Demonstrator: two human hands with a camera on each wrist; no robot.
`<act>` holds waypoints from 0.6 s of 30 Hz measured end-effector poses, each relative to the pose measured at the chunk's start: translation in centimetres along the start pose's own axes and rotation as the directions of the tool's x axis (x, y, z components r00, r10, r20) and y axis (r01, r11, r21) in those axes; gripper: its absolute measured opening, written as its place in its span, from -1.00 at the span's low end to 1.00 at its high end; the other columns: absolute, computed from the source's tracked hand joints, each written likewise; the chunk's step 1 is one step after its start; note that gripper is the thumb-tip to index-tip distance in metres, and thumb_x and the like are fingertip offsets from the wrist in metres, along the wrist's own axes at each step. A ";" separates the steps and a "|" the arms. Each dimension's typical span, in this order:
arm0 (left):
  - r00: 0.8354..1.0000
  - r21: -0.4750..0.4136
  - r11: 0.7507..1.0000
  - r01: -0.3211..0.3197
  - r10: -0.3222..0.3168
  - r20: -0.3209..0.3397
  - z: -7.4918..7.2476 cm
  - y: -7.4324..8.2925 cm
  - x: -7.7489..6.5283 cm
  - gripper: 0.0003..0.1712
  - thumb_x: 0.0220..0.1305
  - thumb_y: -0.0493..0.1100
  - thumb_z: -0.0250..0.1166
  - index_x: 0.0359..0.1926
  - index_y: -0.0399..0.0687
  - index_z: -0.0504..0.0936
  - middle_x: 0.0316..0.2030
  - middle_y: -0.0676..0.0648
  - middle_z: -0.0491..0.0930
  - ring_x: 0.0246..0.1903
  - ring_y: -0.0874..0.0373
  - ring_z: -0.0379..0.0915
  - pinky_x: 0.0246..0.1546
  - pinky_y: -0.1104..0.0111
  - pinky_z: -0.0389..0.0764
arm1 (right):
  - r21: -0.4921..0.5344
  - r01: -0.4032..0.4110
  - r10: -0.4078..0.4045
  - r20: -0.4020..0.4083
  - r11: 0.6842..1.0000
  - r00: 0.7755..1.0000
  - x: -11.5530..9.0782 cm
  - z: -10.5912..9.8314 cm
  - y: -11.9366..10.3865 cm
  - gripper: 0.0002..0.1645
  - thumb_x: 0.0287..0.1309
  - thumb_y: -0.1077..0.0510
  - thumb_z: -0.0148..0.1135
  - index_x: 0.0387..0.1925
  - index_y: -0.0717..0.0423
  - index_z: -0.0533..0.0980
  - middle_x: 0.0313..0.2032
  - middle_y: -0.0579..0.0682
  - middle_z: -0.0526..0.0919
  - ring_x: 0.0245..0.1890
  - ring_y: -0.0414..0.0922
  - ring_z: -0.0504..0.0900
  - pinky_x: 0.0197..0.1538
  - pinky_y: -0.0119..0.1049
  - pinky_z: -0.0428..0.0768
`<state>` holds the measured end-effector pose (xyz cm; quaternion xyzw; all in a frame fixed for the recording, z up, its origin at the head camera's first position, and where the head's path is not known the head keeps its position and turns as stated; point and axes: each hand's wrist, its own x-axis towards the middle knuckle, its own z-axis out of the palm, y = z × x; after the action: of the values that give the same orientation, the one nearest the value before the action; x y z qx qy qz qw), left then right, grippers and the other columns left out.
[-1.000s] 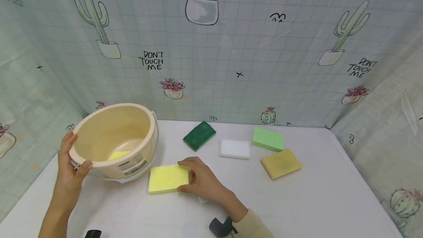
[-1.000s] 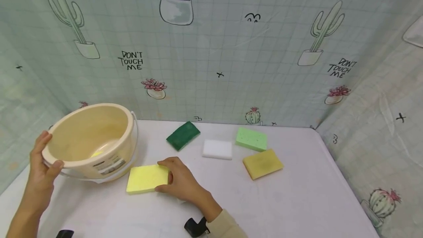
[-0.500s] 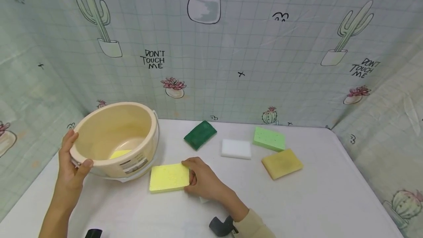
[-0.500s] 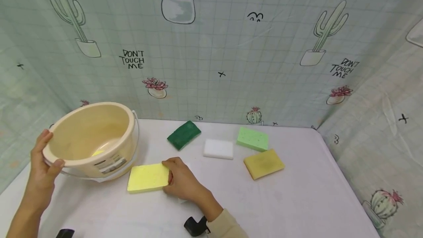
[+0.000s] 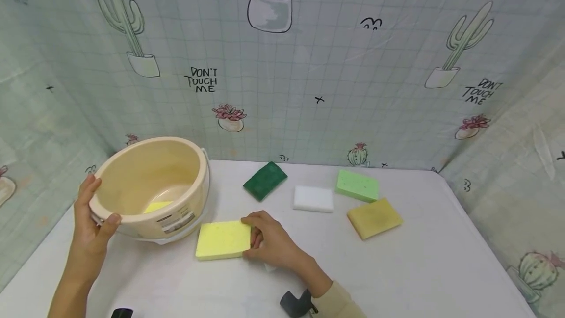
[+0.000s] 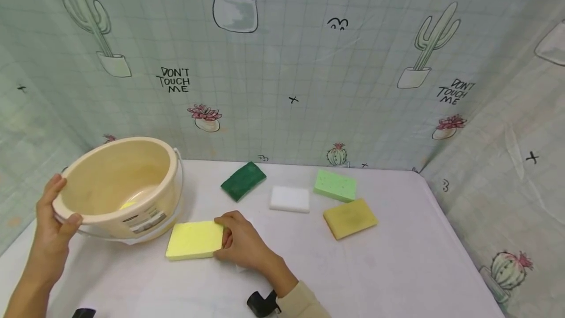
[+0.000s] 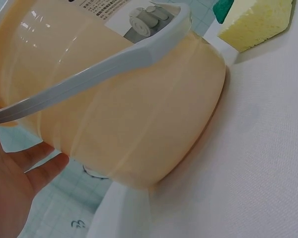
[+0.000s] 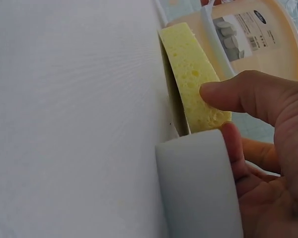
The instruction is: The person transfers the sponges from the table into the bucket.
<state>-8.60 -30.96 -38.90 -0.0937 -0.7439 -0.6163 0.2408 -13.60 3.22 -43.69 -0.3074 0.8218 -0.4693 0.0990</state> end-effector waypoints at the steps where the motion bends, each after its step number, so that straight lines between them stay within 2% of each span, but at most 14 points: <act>1: 1.000 -0.012 1.000 -0.003 0.003 0.004 0.0 0.0 0.0 -0.21 0.31 -0.33 0.11 0.47 -0.03 -0.03 0.47 -0.04 -0.36 0.43 0.12 -0.51 0.28 0.59 -0.08 | 0.008 0.004 -0.004 -0.004 1.000 1.000 0.0 0.0 0.0 -0.20 -0.17 0.36 0.51 0.19 0.27 0.41 0.09 0.06 0.39 -0.41 -0.37 0.47 -0.31 -0.50 0.55; 6: 1.000 -0.096 0.995 -0.005 0.008 0.026 0.1 -0.2 0.0 -0.20 0.30 -0.37 0.11 0.46 -0.05 -0.05 0.46 -0.03 -0.39 0.43 0.12 -0.54 0.29 0.57 -0.11 | 0.014 0.009 -0.009 -0.011 1.000 1.000 -0.3 -0.1 0.0 -0.22 -0.18 0.35 0.51 0.17 0.28 0.43 0.07 0.04 0.41 -0.42 -0.38 0.47 -0.33 -0.50 0.56; 18: 1.000 -0.022 1.000 0.002 -0.002 0.005 0.1 0.0 0.1 -0.21 0.32 -0.33 0.11 0.46 -0.03 -0.04 0.47 -0.03 -0.37 0.43 0.12 -0.53 0.29 0.58 -0.13 | 0.065 -0.007 0.009 -0.033 0.998 0.999 -0.2 -0.9 -0.8 -0.22 -0.18 0.37 0.50 0.17 0.25 0.43 0.08 -0.01 0.40 -0.36 -0.34 0.51 -0.29 -0.48 0.58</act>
<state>-8.67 -30.92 -38.86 -0.0972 -0.7377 -0.6245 0.2374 -13.55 3.67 -42.49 -0.2929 0.8088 -0.5006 0.0970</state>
